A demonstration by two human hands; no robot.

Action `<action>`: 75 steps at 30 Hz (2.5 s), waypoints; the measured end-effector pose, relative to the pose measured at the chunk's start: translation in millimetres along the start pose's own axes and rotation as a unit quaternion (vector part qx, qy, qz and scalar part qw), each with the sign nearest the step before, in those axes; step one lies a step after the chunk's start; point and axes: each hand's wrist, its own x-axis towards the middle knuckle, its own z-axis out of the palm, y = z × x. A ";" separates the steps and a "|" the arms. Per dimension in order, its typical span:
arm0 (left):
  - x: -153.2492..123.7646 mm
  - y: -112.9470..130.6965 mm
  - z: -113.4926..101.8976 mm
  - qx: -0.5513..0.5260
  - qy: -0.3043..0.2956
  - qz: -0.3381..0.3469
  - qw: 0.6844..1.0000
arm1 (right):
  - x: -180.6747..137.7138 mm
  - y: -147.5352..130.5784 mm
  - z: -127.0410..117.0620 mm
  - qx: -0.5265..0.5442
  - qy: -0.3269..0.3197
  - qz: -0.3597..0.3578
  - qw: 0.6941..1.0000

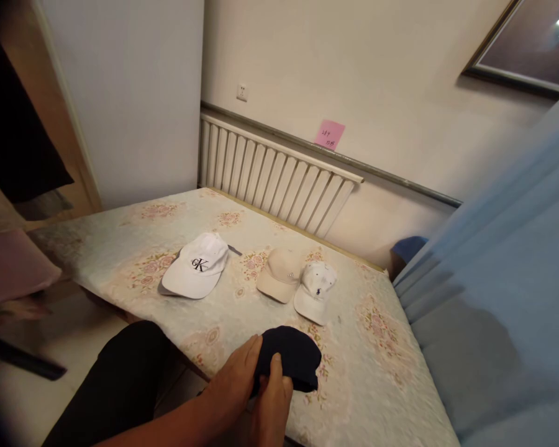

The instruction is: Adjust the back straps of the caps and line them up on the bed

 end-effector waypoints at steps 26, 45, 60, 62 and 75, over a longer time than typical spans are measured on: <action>8.1 7.4 10.3 -0.042 -0.034 -0.045 0.998 | 28.0 33.6 -1.1 -0.005 -0.063 0.059 0.996; 13.0 28.8 -18.4 -0.190 -0.144 -0.190 0.952 | 21.1 19.5 -5.0 0.124 -0.066 0.147 0.979; 14.6 31.5 -46.7 -0.101 -0.179 -0.142 0.968 | 1.8 6.7 8.3 0.115 -0.096 0.153 0.977; 10.9 27.6 -46.0 -0.102 -0.179 -0.135 0.969 | 3.6 7.1 6.2 0.084 -0.074 0.119 0.987; -0.6 17.8 -21.2 0.000 -0.129 -0.043 0.991 | -1.3 -7.6 7.0 0.111 -0.040 0.132 0.984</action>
